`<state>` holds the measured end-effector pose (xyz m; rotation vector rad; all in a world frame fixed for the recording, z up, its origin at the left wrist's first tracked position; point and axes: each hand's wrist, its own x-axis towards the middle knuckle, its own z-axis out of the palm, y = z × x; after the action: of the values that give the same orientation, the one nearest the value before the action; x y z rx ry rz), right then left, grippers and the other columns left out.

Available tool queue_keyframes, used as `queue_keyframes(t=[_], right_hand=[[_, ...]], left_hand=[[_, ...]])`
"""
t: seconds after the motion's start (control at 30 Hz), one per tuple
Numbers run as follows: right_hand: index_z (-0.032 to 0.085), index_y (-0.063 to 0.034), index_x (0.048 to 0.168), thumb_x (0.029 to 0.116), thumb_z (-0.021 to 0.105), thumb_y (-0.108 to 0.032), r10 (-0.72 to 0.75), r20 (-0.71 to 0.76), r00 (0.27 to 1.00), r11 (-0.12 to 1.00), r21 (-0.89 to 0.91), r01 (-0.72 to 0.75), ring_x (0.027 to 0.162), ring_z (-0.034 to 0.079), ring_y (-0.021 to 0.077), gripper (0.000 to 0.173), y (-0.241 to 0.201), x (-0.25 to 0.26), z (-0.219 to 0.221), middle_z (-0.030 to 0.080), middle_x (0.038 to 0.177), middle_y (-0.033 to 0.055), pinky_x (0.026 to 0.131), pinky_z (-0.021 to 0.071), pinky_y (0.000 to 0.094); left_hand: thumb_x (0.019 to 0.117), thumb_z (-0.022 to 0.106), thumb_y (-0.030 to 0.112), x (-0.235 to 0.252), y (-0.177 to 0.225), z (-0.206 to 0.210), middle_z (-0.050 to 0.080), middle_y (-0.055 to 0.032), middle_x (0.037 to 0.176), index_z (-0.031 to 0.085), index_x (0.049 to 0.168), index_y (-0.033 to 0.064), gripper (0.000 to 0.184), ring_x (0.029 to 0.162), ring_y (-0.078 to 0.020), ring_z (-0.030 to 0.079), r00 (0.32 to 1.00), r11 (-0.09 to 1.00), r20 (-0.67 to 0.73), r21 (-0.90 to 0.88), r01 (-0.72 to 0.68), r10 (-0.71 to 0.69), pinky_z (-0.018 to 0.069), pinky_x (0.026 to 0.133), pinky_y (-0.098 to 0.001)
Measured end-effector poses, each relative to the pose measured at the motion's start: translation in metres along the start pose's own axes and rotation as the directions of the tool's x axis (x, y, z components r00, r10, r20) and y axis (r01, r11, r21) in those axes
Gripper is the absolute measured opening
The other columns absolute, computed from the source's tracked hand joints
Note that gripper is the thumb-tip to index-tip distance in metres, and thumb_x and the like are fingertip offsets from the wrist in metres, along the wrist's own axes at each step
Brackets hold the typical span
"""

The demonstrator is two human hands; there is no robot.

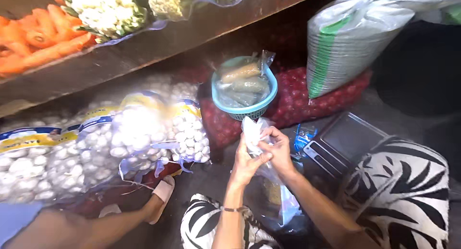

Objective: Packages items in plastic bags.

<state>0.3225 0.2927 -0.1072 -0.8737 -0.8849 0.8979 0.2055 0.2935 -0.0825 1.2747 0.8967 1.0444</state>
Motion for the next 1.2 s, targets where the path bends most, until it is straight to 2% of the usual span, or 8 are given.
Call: queue_keyframes(t=[0.3, 0.4, 0.47, 0.57, 0.67, 0.8, 0.97, 1.2], right_hand=[[0.073, -0.0102, 0.090, 0.0912, 0.060, -0.013, 0.420, 0.389, 0.820, 0.816, 0.233, -0.528, 0.079, 0.069, 0.0074, 0.014, 0.024, 0.005, -0.024, 0.075, 0.087, -0.0014, 0.076, 0.0587, 0.0287], [0.067, 0.0019, 0.109, 0.1027, 0.055, -0.006, 0.565, -0.063, 0.823, 0.818, -0.086, -0.569, 0.083, 0.069, 0.0173, 0.016, 0.095, 0.019, -0.057, 0.071, 0.100, 0.0111, 0.076, 0.0599, 0.0335], [0.066, 0.0025, 0.127, 0.0962, 0.068, -0.013, 0.544, -0.295, 0.786, 0.486, -0.652, -0.581, 0.116, 0.065, 0.0296, 0.035, 0.149, 0.020, -0.105, 0.064, 0.131, 0.0216, 0.101, 0.0534, 0.0444], [0.055, 0.0075, 0.139, 0.0959, 0.067, -0.029, 0.670, -0.441, 0.597, -0.092, -0.848, -0.523, 0.136, 0.051, 0.0447, 0.058, 0.188, 0.009, -0.170, 0.050, 0.146, 0.0315, 0.111, 0.0420, 0.0595], [0.056, 0.0096, 0.136, 0.0942, 0.071, -0.036, 0.745, -0.470, 0.473, -0.219, -0.843, -0.492, 0.138, 0.049, 0.0431, 0.064, 0.195, 0.006, -0.207, 0.052, 0.145, 0.0305, 0.113, 0.0401, 0.0581], [0.059, 0.0109, 0.128, 0.1045, 0.056, -0.017, 0.577, -0.490, 0.653, 0.283, -0.631, -0.723, 0.097, 0.068, 0.0293, 0.037, 0.157, 0.026, -0.207, 0.065, 0.117, 0.0266, 0.089, 0.0561, 0.0441], [0.062, 0.0100, 0.120, 0.1067, 0.051, -0.010, 0.310, -0.499, 0.809, 0.835, -0.264, -0.483, 0.066, 0.070, 0.0158, 0.026, 0.044, 0.053, -0.138, 0.069, 0.092, 0.0152, 0.064, 0.0628, 0.0316], [0.034, -0.0001, 0.153, 0.0892, 0.063, -0.064, 0.308, 0.082, 0.948, 0.947, 0.073, -0.314, 0.118, 0.064, 0.0205, 0.095, -0.026, 0.001, -0.024, 0.060, 0.137, 0.0090, 0.093, 0.0584, 0.0442]], left_hand=[[0.0847, 0.059, -0.009, -0.005, 0.005, -0.030, 0.074, -0.0099, 0.117, 0.075, 0.108, -0.0004, 0.029, 0.107, -0.0124, 0.069, 0.989, 0.947, -0.151, 0.319, 0.041, 0.008, 0.0576, 0.093, -0.0323], [0.0866, 0.053, -0.011, -0.006, 0.011, -0.034, 0.076, -0.0094, 0.102, 0.074, 0.082, 0.0000, 0.023, 0.095, -0.0118, 0.071, 0.939, 0.984, -0.338, 0.177, -0.005, 0.066, 0.0596, 0.083, -0.0288], [0.0883, 0.048, -0.013, -0.009, 0.021, -0.032, 0.077, -0.0062, 0.094, 0.070, 0.078, 0.0020, 0.028, 0.080, -0.0085, 0.072, 0.893, 1.000, -0.450, -0.018, -0.011, 0.002, 0.0597, 0.070, -0.0246], [0.0940, 0.042, -0.014, -0.006, 0.028, -0.033, 0.070, -0.0016, 0.071, 0.063, 0.077, 0.0058, 0.033, 0.060, -0.0070, 0.066, 0.808, 0.949, -0.570, -0.313, -0.042, -0.152, 0.0566, 0.056, -0.0218], [0.0938, 0.043, -0.015, -0.003, 0.031, -0.040, 0.067, -0.0062, 0.077, 0.057, 0.092, 0.0030, 0.023, 0.065, -0.0114, 0.067, 0.736, 0.856, -0.593, -0.515, -0.035, -0.327, 0.0588, 0.058, -0.0251], [0.0941, 0.043, -0.008, 0.001, 0.033, -0.039, 0.068, -0.0113, 0.089, 0.055, 0.102, 0.0026, 0.018, 0.077, -0.0166, 0.070, 0.723, 0.738, -0.556, -0.669, -0.095, -0.411, 0.0604, 0.067, -0.0299], [0.0892, 0.056, -0.015, 0.012, 0.028, -0.030, 0.068, -0.0093, 0.104, 0.058, 0.110, 0.0050, 0.029, 0.090, -0.0155, 0.069, 0.750, 0.714, -0.590, -0.659, -0.234, -0.298, 0.0603, 0.076, -0.0291], [0.0895, 0.059, -0.010, 0.024, 0.003, 0.030, 0.067, -0.0152, 0.106, 0.056, 0.124, -0.0077, 0.035, 0.093, -0.0170, 0.068, 0.848, 0.945, -0.529, -0.291, -0.149, -0.029, 0.0600, 0.082, -0.0353]])
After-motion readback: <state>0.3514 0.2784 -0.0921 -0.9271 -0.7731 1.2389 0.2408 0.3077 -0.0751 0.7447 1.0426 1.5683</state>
